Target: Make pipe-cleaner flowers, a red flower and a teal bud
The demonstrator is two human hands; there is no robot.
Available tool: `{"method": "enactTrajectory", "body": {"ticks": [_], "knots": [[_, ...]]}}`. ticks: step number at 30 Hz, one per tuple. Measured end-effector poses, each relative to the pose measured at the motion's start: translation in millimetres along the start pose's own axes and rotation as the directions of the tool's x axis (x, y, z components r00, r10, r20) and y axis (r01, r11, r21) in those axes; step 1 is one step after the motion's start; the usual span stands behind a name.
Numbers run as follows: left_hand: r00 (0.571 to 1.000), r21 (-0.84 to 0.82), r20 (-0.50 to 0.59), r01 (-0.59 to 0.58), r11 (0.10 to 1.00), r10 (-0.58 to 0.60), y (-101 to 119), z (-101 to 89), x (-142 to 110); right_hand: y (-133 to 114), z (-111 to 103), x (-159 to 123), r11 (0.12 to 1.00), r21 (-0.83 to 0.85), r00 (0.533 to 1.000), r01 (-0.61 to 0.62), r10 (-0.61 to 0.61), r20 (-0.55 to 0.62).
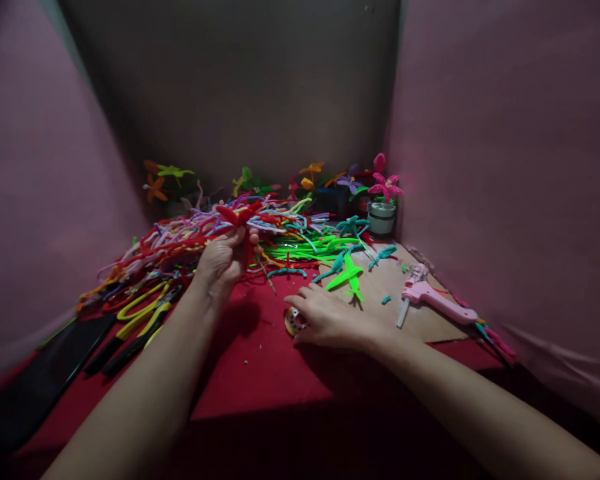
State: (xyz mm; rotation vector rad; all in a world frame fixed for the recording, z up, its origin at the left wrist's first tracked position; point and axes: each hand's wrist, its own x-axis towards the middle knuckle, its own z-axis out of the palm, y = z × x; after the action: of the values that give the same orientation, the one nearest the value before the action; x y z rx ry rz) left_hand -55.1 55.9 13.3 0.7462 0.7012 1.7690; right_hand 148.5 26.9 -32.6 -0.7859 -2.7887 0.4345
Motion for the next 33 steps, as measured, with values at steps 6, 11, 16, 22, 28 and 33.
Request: {"method": "enactTrajectory", "body": {"ticks": [6,11,16,22,28,33], "knots": [[0.999,-0.053,0.027,0.036,0.998,-0.035,9,-0.8,-2,6,-18,5,0.868,0.495,0.992,-0.041,0.092,-0.080],[0.989,-0.029,0.089,0.118,0.993,-0.115,25,-6.4,-7,9,-44,21,0.452,0.890,0.994,-0.059,0.107,0.011],[0.966,0.090,0.188,0.164,0.982,-0.179,28,-14.6,-9,17,-42,39,0.319,0.946,0.979,0.058,0.169,-0.117],[0.911,0.212,0.273,0.258,0.943,-0.311,14,-2.6,-16,14,-32,40,0.306,0.951,0.936,0.047,0.318,-0.149],[0.926,0.241,0.175,0.289,0.926,-0.335,7,5.7,-17,11,-33,37,0.365,0.929,0.904,0.057,0.376,-0.203],[0.923,0.265,0.041,0.359,0.895,-0.383,5,5.8,-16,14,-31,36,0.449,0.891,0.898,0.075,0.358,-0.255]]}}
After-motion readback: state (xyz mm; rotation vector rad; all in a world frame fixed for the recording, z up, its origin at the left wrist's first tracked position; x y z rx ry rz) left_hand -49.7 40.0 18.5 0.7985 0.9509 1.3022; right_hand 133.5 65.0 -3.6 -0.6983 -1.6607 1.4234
